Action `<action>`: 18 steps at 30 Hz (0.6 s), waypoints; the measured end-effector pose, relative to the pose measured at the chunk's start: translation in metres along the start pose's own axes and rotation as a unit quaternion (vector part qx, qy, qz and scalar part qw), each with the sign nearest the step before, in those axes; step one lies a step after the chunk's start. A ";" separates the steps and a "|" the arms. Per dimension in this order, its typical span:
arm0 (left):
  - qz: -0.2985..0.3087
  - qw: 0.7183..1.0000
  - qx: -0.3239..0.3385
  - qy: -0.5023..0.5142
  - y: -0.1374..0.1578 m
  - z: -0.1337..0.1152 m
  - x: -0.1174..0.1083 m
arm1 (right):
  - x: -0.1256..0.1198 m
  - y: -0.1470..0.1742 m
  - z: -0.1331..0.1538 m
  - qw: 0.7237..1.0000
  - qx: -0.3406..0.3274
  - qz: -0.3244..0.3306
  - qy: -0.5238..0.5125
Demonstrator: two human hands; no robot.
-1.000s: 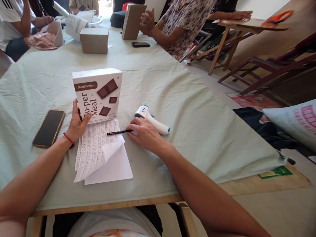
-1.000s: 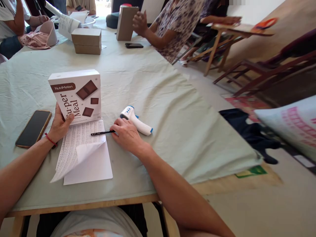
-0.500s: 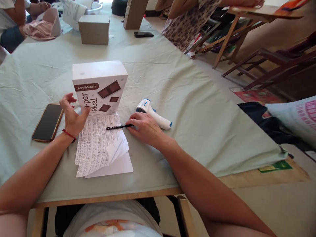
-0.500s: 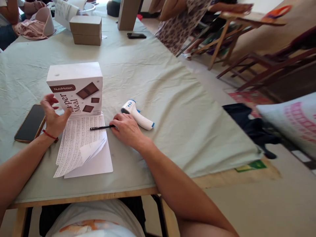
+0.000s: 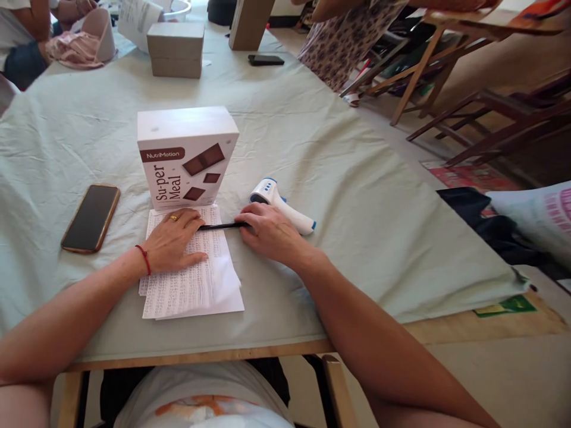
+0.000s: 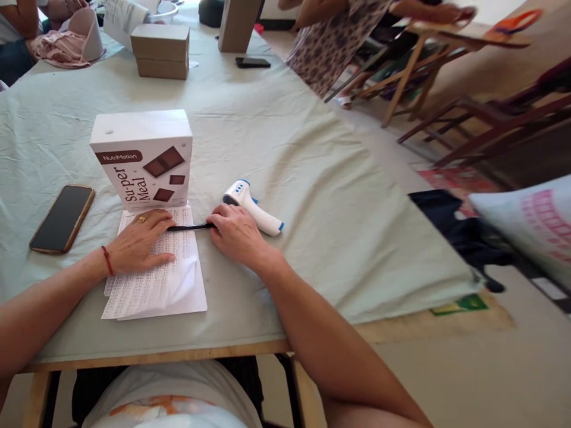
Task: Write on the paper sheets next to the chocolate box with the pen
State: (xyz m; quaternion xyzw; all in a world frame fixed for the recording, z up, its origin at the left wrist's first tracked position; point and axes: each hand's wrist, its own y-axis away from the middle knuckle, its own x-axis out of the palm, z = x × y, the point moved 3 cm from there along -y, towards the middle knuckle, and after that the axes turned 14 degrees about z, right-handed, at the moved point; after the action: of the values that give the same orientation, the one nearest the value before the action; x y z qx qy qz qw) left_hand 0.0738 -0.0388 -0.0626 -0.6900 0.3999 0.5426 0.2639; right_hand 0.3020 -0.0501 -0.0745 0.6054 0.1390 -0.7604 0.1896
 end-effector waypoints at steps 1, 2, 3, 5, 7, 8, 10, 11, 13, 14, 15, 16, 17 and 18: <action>0.004 1.000 0.002 0.004 0.000 0.001 0.001 | 0.000 0.000 -0.001 1.000 -0.003 0.003 -0.001; 0.006 1.000 0.002 0.005 0.001 0.001 0.001 | 0.000 0.000 -0.001 1.000 -0.007 0.006 -0.002; 0.005 1.000 0.000 0.006 0.001 0.002 0.002 | 0.000 -0.001 -0.002 1.000 -0.010 0.008 -0.002; 0.005 1.000 -0.006 0.003 0.002 0.001 0.003 | 0.000 -0.001 -0.002 1.000 -0.012 0.008 0.001; 0.005 1.000 -0.009 0.003 0.002 0.001 0.004 | 0.000 -0.002 -0.001 1.000 -0.011 0.006 0.004; 0.005 1.000 -0.010 0.006 0.002 0.000 0.005 | 0.000 -0.002 0.000 1.000 -0.011 0.005 0.004; 0.003 1.000 -0.012 0.013 0.002 0.001 0.004 | 0.000 -0.002 0.000 1.000 -0.012 0.004 0.001; 0.002 1.000 -0.013 0.016 0.002 0.001 0.004 | 0.000 -0.003 0.000 1.000 -0.013 0.005 -0.002; 0.001 1.000 -0.015 0.020 0.002 0.002 0.004 | 0.000 -0.003 0.000 1.000 -0.017 0.007 -0.006; 0.002 1.000 -0.015 0.022 0.002 0.002 0.004 | -0.001 -0.003 0.000 1.000 -0.019 0.008 -0.007; 0.002 1.000 -0.015 0.024 0.002 0.003 0.004 | -0.001 -0.004 0.000 1.000 -0.020 0.008 -0.008; 0.001 1.000 -0.015 0.026 0.002 0.003 0.004 | -0.001 -0.004 0.000 1.000 -0.022 0.007 -0.009; 0.000 0.999 -0.014 0.028 0.002 0.003 0.004 | -0.001 -0.004 -0.001 1.000 -0.024 0.007 -0.010; -0.001 0.999 -0.014 0.030 0.002 0.003 0.004 | -0.001 -0.004 0.000 1.000 -0.025 0.006 -0.010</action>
State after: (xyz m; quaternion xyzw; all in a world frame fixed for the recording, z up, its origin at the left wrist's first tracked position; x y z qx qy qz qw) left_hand 0.0706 -0.0384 -0.0673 -0.7100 0.3990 0.5269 0.2431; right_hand 0.3009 -0.0464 -0.0734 0.5940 0.1520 -0.7614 0.2106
